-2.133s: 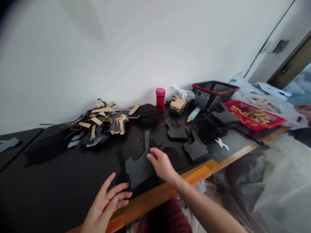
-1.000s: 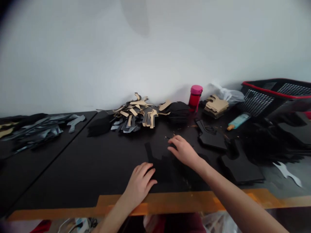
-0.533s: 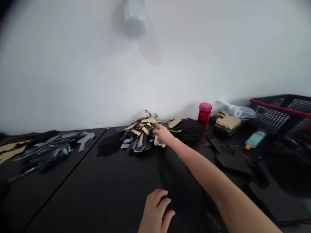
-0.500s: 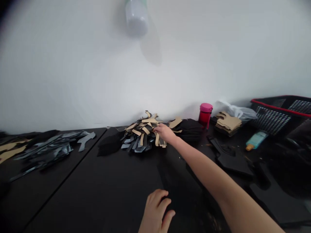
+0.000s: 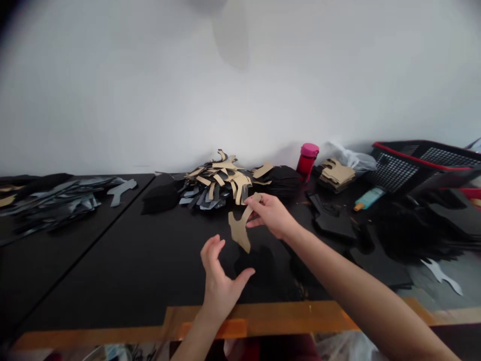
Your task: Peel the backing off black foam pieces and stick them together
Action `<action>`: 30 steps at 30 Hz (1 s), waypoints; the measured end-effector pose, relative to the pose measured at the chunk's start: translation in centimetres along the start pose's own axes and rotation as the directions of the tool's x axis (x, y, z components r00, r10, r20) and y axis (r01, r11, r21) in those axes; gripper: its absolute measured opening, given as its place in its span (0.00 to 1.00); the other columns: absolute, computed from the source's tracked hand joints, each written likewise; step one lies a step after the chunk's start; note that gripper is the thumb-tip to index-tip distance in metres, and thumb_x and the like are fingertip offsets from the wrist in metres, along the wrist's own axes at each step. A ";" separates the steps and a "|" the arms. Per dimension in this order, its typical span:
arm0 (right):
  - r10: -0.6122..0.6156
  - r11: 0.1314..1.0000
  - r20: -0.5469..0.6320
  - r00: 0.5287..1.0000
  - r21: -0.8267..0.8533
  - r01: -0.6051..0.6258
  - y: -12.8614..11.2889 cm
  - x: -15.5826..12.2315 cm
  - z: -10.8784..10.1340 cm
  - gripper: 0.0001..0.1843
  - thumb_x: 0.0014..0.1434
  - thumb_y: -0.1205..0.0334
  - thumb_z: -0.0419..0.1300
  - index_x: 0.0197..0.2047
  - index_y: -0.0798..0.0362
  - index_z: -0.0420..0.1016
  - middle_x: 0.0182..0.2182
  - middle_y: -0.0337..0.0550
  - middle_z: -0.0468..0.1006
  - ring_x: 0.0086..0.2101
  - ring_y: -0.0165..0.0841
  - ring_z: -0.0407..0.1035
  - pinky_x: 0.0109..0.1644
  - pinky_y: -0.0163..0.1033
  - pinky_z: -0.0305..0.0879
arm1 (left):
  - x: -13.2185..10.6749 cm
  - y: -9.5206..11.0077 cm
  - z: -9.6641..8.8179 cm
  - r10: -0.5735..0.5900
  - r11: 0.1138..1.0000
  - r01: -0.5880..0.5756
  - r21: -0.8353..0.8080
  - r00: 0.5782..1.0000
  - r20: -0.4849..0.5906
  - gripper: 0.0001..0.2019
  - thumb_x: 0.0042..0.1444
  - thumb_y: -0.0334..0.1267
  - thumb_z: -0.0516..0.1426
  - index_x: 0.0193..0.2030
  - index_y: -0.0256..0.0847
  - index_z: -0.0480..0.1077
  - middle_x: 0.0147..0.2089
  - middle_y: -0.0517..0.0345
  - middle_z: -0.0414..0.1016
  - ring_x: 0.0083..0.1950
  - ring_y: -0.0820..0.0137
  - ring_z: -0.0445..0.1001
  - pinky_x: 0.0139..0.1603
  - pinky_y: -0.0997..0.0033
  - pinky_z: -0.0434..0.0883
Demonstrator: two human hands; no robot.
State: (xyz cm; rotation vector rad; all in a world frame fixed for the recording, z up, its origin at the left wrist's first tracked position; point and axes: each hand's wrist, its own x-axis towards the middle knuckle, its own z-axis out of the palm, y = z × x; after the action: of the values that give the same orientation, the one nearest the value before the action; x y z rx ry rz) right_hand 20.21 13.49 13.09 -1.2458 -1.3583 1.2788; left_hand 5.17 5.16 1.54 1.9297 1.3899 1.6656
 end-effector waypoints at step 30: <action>-0.584 0.660 0.134 0.801 -0.496 0.564 8.5 -12.5 5.1 0.12 0.56 0.68 0.58 0.45 0.52 0.70 0.43 0.47 0.71 0.44 0.33 0.68 0.48 0.40 0.71 | -5.5 2.8 -2.8 -0.615 0.477 0.575 -0.664 0.758 0.215 0.09 0.51 0.40 0.61 0.37 0.38 0.70 0.40 0.54 0.72 0.43 0.69 0.72 0.46 0.69 0.70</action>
State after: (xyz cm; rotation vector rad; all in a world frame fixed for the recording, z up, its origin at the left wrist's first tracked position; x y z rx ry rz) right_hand 17.56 0.25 4.68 -1.0175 -1.9503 0.4399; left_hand 4.70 -1.53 0.91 0.8157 1.0145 1.5347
